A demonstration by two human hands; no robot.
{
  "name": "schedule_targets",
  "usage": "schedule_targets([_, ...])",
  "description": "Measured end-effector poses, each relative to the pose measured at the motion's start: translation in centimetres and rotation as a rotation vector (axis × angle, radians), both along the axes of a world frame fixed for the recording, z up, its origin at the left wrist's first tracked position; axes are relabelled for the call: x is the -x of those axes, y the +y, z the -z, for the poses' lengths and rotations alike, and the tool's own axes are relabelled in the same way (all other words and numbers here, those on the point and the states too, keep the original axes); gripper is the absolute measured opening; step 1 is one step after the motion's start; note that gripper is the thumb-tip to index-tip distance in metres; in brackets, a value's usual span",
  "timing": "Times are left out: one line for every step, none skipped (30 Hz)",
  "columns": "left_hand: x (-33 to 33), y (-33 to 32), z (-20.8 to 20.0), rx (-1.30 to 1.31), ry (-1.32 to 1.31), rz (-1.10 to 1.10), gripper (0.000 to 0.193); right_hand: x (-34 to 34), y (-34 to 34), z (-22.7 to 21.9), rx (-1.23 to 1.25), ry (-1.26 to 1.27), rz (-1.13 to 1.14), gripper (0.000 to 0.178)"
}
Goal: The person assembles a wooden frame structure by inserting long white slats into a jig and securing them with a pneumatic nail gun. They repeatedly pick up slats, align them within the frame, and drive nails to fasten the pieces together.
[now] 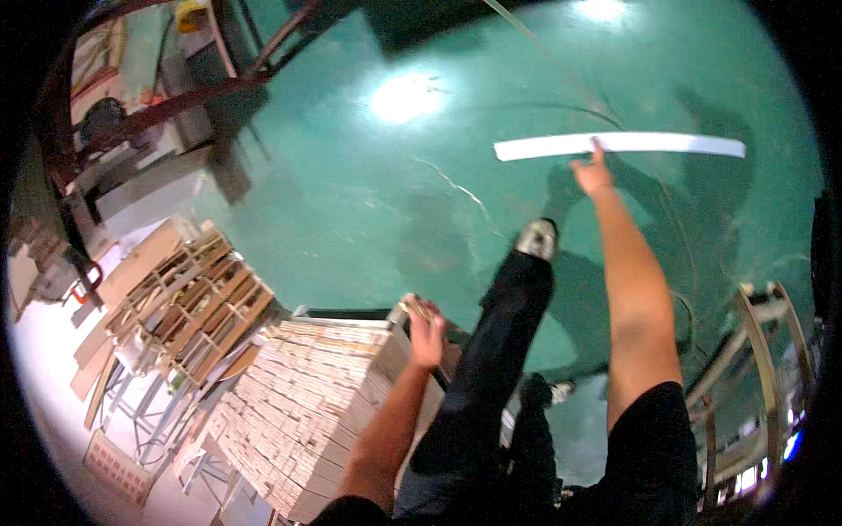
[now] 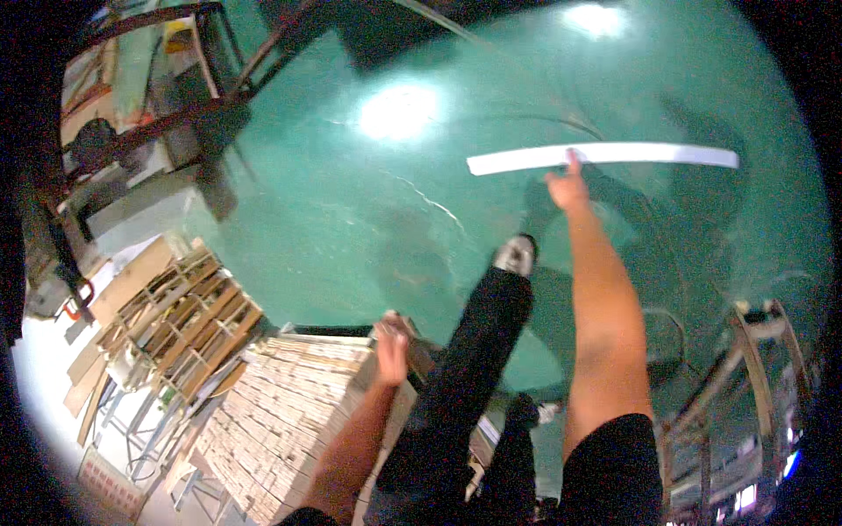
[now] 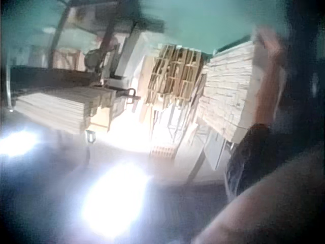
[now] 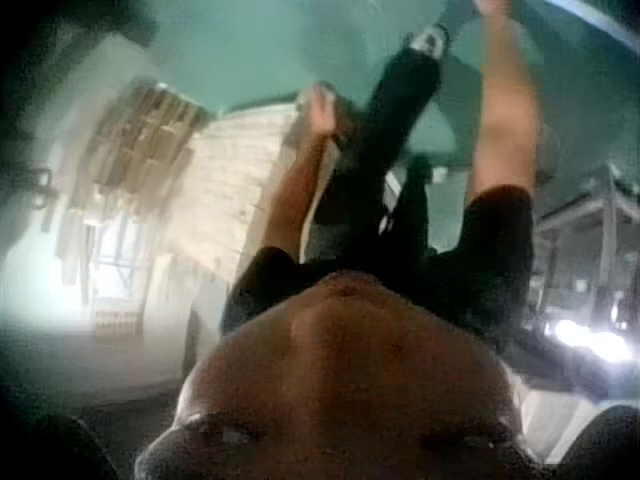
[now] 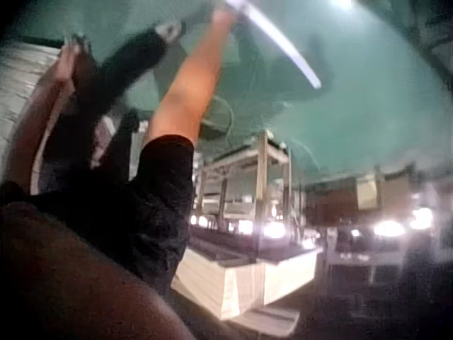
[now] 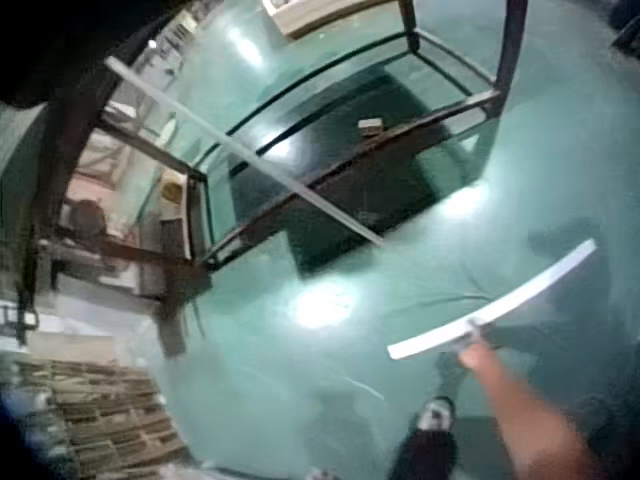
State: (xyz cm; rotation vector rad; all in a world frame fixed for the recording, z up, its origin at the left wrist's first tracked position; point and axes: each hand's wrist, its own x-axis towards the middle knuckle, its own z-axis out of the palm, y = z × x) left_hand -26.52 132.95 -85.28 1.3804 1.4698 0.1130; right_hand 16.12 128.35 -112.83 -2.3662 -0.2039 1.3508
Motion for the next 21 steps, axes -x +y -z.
schedule_targets([-0.2, 0.1, -0.6, -0.013, 0.034, 0.042, 0.034, -0.6, 0.9, 3.5, 0.007, 0.047, 0.126, 0.09])
schedule_targets([0.7, 0.0, -1.8, -0.027, 0.105, 0.05, 0.038, 1.1, 3.3, 4.6, -0.027, 0.159, 0.235, 0.09])
schedule_targets([-0.6, -0.5, -1.0, 0.016, 0.067, 0.084, 0.042, -2.1, -0.8, 8.3, -0.101, -0.003, 0.185, 0.082])
schedule_targets([0.7, -0.6, -2.0, 0.023, 0.139, 0.077, 0.046, 0.5, 0.7, 8.9, -0.087, 0.052, 0.257, 0.072])
schedule_targets([-2.1, -1.4, 0.3, 0.122, 0.056, 0.107, 0.048, -7.2, -5.4, 10.7, -0.127, -0.074, 0.377, 0.06])
schedule_targets([-1.2, -1.0, -1.6, 0.135, 0.187, 0.121, 0.05, -2.1, -4.1, 10.0, -0.141, -0.097, 0.37, 0.053])
schedule_targets([-1.1, -1.4, -4.2, 0.169, 0.297, 0.135, 0.052, 1.9, -3.3, 8.0, -0.144, -0.136, 0.368, 0.046])
schedule_targets([-1.1, -2.8, -6.5, 0.142, 0.298, 0.143, 0.054, 4.5, -4.2, 5.2, -0.152, -0.146, 0.424, 0.045])
schedule_targets([-0.8, -4.0, -7.3, 0.112, 0.265, 0.162, 0.056, 6.3, -6.0, 2.7, -0.164, -0.186, 0.509, 0.051])
schedule_targets([0.5, -4.8, -8.0, 0.049, 0.266, 0.175, 0.058, 9.5, -6.3, -1.9, -0.176, -0.262, 0.468, 0.062])
schedule_targets([3.0, -7.0, -8.3, 0.184, 0.233, 0.083, 0.061, 10.7, -7.3, -6.3, -0.118, -0.19, 0.504, 0.058])
schedule_targets([1.6, -7.0, -9.8, 0.161, 0.234, 0.135, 0.06, 10.5, -9.2, -10.3, -0.144, -0.255, 0.489, 0.054])
schedule_targets([-0.1, -6.7, -12.0, 0.124, 0.246, 0.187, 0.059, 10.1, -9.7, -16.1, -0.158, -0.236, 0.547, 0.054])
schedule_targets([-1.3, -7.1, -14.4, 0.084, 0.261, 0.229, 0.058, 8.8, -9.9, -23.5, -0.084, -0.071, 0.666, 0.059])
schedule_targets([-2.5, -7.7, -16.4, 0.078, 0.262, 0.287, 0.057, 8.2, -14.8, -23.1, -0.186, -0.092, 0.806, 0.062])
schedule_targets([-2.5, -7.9, -18.1, -0.061, 0.198, 0.334, 0.058, 8.2, -14.9, -27.8, -0.275, -0.117, 0.957, 0.063])
schedule_targets([-2.2, -9.1, -19.2, -0.182, 0.126, 0.37, 0.058, 7.2, -16.5, -31.6, -0.29, -0.048, 1.046, 0.068])
schedule_targets([-2.2, -9.8, -20.7, -0.304, 0.054, 0.414, 0.059, 6.2, -18.0, -35.1, -0.304, 0.025, 1.138, 0.073])
schedule_targets([-2.9, -10.8, -23.0, -0.339, 0.083, 0.396, 0.06, 4.9, -19.1, -39.3, -0.259, 0.127, 1.232, 0.062])
schedule_targets([-3.2, -11.7, -25.5, -0.342, 0.063, 0.358, 0.061, 4.5, -20.2, -42.5, -0.283, 0.242, 1.247, 0.055])
schedule_targets([-3.9, -12.6, -27.6, -0.342, 0.038, 0.321, 0.061, 3.7, -22.1, -44.3, -0.304, 0.356, 1.254, 0.047])
